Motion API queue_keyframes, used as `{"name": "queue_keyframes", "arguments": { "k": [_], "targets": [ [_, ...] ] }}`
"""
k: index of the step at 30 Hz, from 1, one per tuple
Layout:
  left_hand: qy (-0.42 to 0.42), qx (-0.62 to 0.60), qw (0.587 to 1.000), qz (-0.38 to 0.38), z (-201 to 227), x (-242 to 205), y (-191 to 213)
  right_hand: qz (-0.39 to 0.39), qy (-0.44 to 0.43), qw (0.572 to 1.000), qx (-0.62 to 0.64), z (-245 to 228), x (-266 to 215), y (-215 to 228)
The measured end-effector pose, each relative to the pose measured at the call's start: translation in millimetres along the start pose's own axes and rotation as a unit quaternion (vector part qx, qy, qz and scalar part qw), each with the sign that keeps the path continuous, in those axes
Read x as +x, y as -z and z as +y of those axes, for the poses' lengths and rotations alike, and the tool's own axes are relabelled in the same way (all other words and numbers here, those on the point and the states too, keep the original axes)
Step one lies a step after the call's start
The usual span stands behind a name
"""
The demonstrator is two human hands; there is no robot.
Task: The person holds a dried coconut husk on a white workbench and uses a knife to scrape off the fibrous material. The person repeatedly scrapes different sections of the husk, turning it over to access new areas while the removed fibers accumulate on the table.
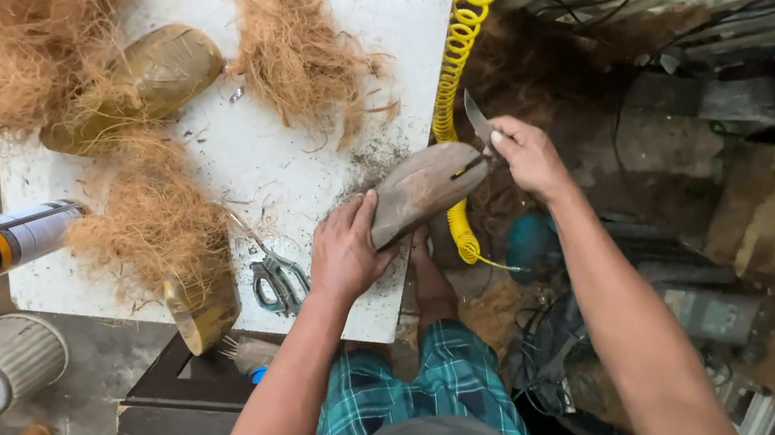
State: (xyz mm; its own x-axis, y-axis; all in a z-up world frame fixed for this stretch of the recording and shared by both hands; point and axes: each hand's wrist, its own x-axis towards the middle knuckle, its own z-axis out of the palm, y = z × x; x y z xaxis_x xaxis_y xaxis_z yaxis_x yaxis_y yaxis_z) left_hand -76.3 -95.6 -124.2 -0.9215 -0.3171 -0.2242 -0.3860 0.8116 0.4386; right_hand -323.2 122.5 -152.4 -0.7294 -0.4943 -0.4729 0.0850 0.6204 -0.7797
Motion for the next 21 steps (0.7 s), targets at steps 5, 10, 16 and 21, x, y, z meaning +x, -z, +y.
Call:
{"name": "queue_keyframes", "arguments": {
  "k": [5, 10, 16, 21],
  "targets": [
    [-0.011, 0.008, 0.999, 0.043, 1, 2, -6, -0.009, 0.019, 0.999, 0.039, 21, 10, -19],
    [-0.013, 0.004, 0.998, 0.057, 5, 5, 2, 0.03, 0.074, 0.996, 0.037, 6, -5, -23],
    [-0.029, -0.01, 0.999, 0.018, 1, 1, -3, -0.002, 0.119, 0.989, -0.087, 9, -59, 4],
    [0.009, -0.005, 1.0, -0.015, 19, -4, 10, 0.195, -0.097, 0.97, 0.111, 54, -76, -8]
  ]
}}
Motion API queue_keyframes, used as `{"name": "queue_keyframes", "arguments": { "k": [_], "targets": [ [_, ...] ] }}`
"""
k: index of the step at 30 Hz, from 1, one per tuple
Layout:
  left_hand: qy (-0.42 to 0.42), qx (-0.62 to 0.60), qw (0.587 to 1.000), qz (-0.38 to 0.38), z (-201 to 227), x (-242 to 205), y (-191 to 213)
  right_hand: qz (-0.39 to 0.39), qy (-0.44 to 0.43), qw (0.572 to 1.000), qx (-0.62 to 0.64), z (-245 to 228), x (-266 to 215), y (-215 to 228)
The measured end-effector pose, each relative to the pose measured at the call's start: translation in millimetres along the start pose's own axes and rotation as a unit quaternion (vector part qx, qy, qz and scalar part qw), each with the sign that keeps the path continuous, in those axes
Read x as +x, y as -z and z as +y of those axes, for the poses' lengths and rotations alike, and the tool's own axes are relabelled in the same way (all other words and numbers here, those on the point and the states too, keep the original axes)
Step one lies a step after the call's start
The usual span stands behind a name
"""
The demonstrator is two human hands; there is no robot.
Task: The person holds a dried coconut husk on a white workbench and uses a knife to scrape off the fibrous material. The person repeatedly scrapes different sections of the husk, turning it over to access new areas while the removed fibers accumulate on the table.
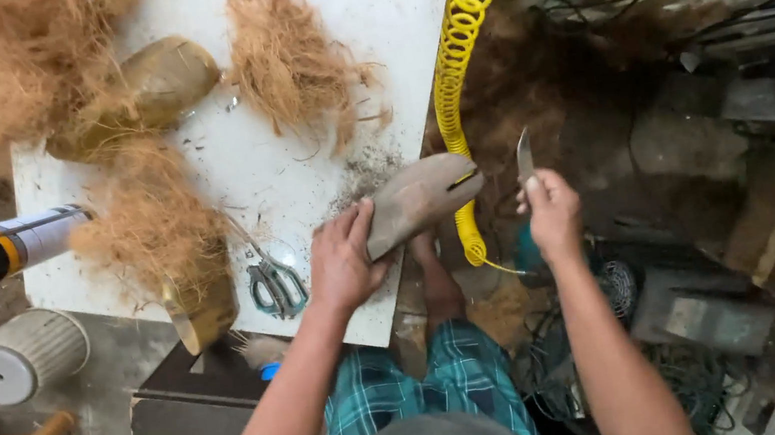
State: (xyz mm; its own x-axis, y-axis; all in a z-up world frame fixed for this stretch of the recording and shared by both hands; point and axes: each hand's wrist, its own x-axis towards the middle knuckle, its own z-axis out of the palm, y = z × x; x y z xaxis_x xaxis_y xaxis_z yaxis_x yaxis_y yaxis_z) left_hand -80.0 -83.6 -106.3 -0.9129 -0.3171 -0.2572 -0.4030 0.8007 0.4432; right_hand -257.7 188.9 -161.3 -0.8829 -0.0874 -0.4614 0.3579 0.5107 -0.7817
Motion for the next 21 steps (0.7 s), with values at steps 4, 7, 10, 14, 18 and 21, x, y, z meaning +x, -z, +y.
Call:
{"name": "queue_keyframes", "arguments": {
  "k": [4, 7, 10, 14, 18, 21],
  "targets": [
    [0.016, 0.017, 1.0, 0.018, 8, -4, -9, -0.026, -0.047, 0.998, 0.012, -3, -22, -22],
    [0.04, 0.005, 0.999, -0.003, 4, 0, -10, 0.015, 0.001, 0.998, -0.059, -27, -36, -38],
    [0.045, 0.003, 0.999, -0.007, 4, -1, -10, 0.05, 0.089, 0.989, -0.104, -34, -40, -46],
    [0.041, -0.069, 0.996, -0.024, 1, -3, -3, 0.039, 0.063, 0.991, -0.115, -37, -42, -48],
    [0.007, -0.193, 0.981, 0.032, -7, -8, 3, -0.005, -0.034, 0.999, -0.041, -22, -46, -53],
    [0.014, -0.21, 0.973, 0.099, -27, -29, -13, 0.0, -0.021, 0.998, 0.057, -8, -48, -59]
  ]
}}
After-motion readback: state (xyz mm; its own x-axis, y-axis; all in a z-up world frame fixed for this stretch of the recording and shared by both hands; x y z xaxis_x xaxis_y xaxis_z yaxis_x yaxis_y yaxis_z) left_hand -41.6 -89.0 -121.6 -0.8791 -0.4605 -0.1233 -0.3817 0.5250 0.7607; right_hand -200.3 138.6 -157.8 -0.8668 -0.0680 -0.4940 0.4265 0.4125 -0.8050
